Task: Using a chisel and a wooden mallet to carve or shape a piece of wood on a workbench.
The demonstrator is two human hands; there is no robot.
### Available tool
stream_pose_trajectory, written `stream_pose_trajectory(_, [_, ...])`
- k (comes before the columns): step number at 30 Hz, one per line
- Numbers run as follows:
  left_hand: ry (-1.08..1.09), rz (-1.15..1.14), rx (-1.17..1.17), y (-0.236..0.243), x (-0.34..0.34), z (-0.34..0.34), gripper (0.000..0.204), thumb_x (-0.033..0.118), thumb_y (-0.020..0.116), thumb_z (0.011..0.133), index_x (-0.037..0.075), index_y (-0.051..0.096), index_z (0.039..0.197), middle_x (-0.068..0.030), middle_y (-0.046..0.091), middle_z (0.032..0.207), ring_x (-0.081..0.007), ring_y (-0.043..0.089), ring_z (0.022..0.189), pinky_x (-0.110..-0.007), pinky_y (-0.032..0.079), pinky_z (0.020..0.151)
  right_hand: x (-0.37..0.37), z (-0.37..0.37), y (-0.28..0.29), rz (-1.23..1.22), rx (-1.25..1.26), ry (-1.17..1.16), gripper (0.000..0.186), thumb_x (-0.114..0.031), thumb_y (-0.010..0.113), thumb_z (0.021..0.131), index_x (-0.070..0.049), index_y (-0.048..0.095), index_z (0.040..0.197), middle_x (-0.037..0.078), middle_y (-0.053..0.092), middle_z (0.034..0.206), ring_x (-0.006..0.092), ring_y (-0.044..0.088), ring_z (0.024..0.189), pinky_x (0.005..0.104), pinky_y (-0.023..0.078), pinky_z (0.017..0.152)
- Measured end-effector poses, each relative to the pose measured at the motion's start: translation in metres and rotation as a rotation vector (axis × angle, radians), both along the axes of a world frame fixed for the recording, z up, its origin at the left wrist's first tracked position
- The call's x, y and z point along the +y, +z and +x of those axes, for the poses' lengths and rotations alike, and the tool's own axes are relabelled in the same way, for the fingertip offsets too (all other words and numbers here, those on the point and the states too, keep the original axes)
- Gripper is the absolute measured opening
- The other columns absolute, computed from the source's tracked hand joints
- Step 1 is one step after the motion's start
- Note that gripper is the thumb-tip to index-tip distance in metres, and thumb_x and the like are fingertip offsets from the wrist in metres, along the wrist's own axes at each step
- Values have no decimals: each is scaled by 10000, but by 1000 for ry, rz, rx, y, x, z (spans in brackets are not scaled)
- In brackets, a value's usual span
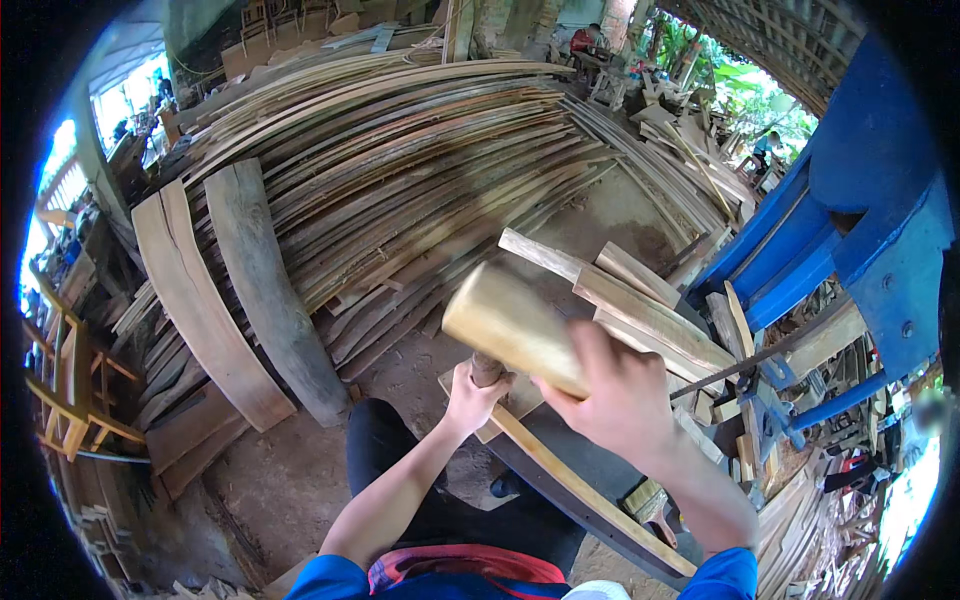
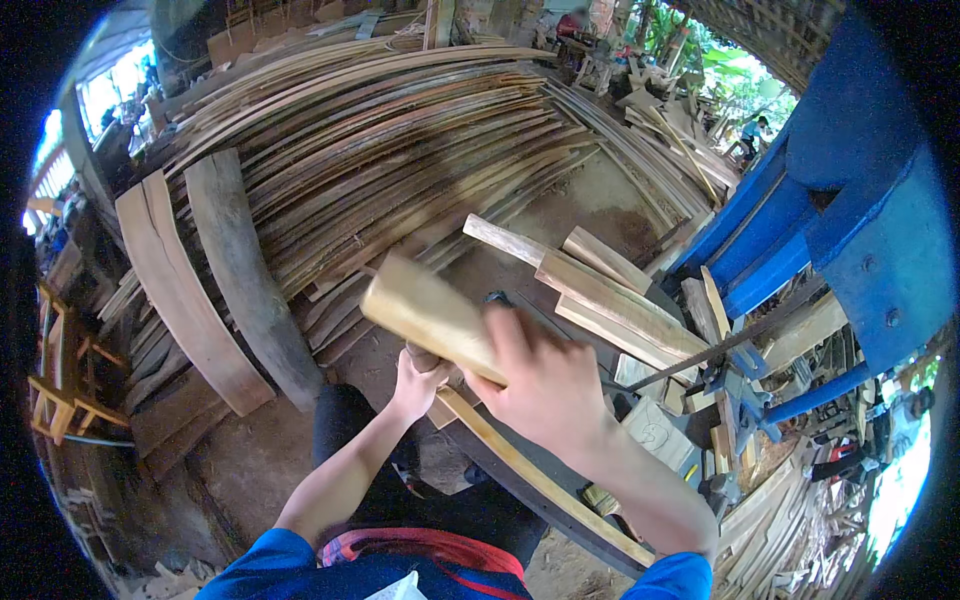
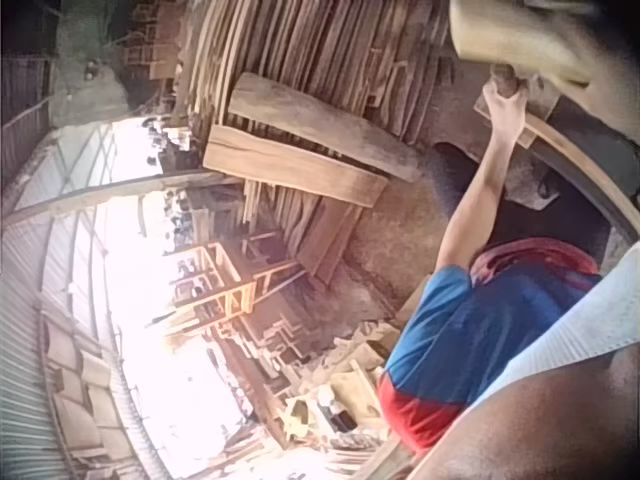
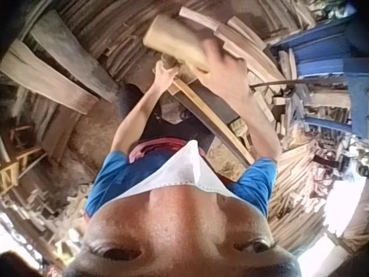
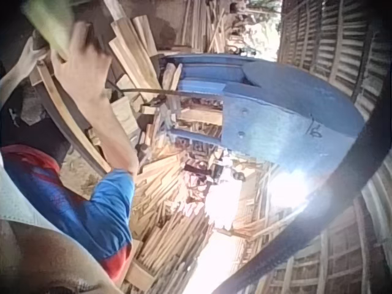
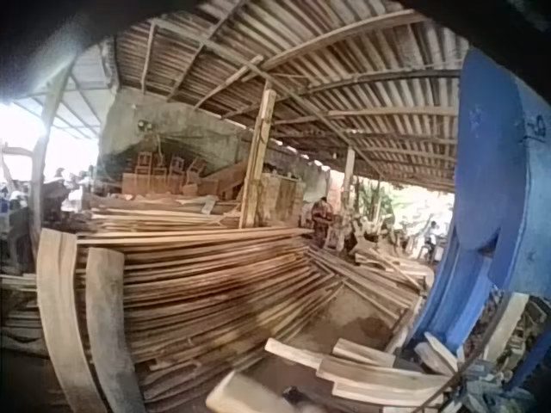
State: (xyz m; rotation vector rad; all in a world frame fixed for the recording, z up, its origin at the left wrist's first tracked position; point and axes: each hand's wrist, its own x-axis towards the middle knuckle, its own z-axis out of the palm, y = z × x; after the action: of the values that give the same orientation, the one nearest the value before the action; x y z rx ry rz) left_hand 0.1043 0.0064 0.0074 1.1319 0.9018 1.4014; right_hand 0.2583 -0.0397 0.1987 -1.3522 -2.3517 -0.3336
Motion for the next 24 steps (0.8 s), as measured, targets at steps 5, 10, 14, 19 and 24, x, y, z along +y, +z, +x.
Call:
stream_pose_trajectory(5, [5,28,28,2,-4,0,111,61,696,767,3,606,738,16,586,673,-53,504,594,-247,415,554,-3,3,12,52,166,-24,453,-373,739,769,-92,509,1040,94,660,823,219,692,658,346,546,497])
stream_pose_trajectory(10, [23,49,18,5,-7,5,148,79,719,763,1,597,729,23,583,659,-51,508,616,-255,418,566,3,1,-11,112,99,67,507,-403,738,769,-95,517,1105,89,662,791,251,679,596,362,543,502])
stream_pose_trajectory(14, [12,31,94,4,-6,2,177,83,723,766,6,577,702,17,564,631,-49,483,597,-261,407,548,2,8,-14,53,115,-3,503,-415,745,759,-112,526,1095,90,665,750,263,679,607,373,539,509])
stream_pose_trajectory(19, [-4,52,126,0,-10,2,203,74,717,767,15,550,667,20,533,595,-58,464,565,-270,388,526,-5,9,-12,-101,187,-93,597,-400,810,694,-105,543,1140,89,653,992,302,648,899,401,497,779])
stream_pose_trajectory(24, [14,221,145,-18,-1,2,137,70,721,747,5,600,745,16,585,657,-63,515,596,-256,420,554,-5,9,5,-78,348,-52,635,-352,832,692,-65,518,1163,119,665,1015,310,684,880,387,549,729])
